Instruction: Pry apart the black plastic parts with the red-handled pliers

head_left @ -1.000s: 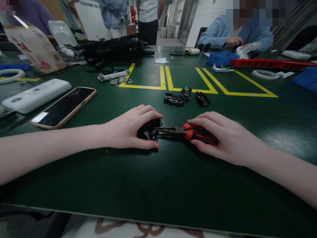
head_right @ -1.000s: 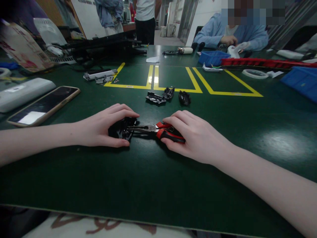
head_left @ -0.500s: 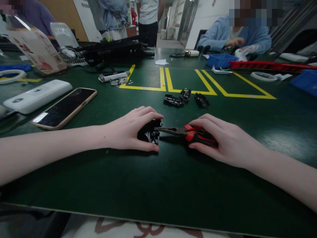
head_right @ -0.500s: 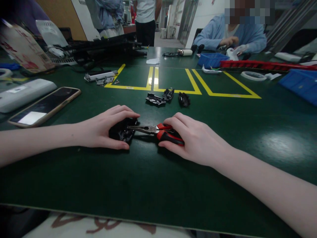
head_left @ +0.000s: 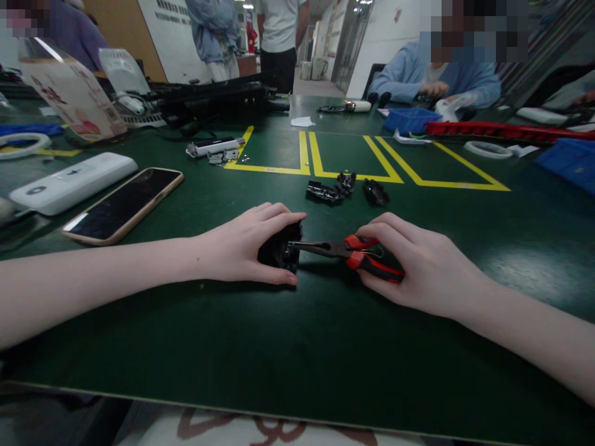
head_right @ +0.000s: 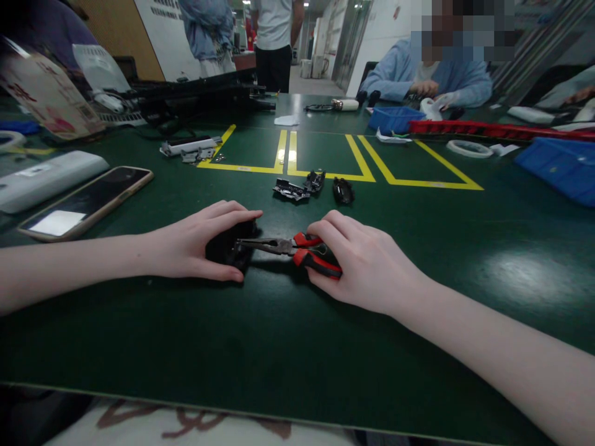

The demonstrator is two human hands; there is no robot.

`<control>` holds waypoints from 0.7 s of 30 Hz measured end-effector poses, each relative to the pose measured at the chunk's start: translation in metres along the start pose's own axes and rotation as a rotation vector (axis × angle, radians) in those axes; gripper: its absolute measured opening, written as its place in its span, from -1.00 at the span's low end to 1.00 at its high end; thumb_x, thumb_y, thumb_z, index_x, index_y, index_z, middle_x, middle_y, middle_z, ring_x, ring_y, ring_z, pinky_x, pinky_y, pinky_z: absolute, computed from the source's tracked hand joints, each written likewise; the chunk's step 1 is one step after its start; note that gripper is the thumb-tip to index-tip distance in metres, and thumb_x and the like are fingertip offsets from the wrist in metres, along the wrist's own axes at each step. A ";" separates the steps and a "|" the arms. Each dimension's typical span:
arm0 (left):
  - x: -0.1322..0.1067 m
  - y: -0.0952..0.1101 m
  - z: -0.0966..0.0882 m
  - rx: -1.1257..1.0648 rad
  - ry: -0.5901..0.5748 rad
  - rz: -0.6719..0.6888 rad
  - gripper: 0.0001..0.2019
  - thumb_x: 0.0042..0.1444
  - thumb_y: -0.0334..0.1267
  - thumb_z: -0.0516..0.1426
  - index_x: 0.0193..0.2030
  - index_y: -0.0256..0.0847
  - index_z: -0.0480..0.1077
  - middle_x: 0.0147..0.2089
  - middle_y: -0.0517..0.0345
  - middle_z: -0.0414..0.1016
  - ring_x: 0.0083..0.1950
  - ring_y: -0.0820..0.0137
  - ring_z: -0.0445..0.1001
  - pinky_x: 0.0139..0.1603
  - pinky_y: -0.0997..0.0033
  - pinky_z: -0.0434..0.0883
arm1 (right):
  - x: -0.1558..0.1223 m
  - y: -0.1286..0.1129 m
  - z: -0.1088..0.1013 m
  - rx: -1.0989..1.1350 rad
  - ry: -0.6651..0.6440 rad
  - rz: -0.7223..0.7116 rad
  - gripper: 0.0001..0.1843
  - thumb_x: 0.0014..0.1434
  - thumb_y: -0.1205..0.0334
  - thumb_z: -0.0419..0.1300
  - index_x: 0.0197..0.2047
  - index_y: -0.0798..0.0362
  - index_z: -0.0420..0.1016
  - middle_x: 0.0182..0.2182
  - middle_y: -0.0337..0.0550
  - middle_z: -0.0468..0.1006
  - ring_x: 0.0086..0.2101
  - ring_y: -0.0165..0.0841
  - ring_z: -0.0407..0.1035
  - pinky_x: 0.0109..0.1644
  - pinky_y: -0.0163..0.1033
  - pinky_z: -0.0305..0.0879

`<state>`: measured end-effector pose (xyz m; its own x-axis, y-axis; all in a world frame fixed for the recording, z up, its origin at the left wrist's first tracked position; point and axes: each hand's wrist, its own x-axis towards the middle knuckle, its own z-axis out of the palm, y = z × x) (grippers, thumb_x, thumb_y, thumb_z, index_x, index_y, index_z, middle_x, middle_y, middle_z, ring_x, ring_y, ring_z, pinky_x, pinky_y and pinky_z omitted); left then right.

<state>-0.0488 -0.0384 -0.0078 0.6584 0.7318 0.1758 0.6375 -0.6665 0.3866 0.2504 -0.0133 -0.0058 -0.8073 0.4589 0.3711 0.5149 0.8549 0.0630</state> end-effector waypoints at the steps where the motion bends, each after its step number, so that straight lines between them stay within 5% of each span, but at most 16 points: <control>1: 0.000 0.000 0.000 0.013 0.000 0.005 -0.12 0.11 0.18 0.23 0.43 -0.26 0.07 0.25 -0.16 0.31 0.23 0.09 0.33 0.22 0.12 0.34 | 0.000 0.000 0.000 -0.011 0.006 -0.007 -0.66 0.18 0.15 0.19 -0.03 0.13 0.35 -0.18 0.03 0.49 -0.34 -0.22 0.45 -0.39 -0.19 0.41; 21: 0.000 0.006 -0.005 -0.031 0.086 -0.006 -0.30 0.05 0.07 0.31 0.22 -0.36 0.33 0.10 -0.08 0.51 0.08 0.20 0.46 0.10 0.23 0.38 | 0.002 -0.006 -0.001 0.192 -0.061 0.067 -0.67 0.24 0.09 0.18 0.00 0.10 0.38 -0.16 -0.02 0.52 -0.29 -0.24 0.48 -0.32 -0.20 0.45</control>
<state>-0.0469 -0.0417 -0.0014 0.6167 0.7464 0.2502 0.6277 -0.6581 0.4158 0.2461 -0.0176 -0.0049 -0.7918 0.5251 0.3118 0.5084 0.8497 -0.1398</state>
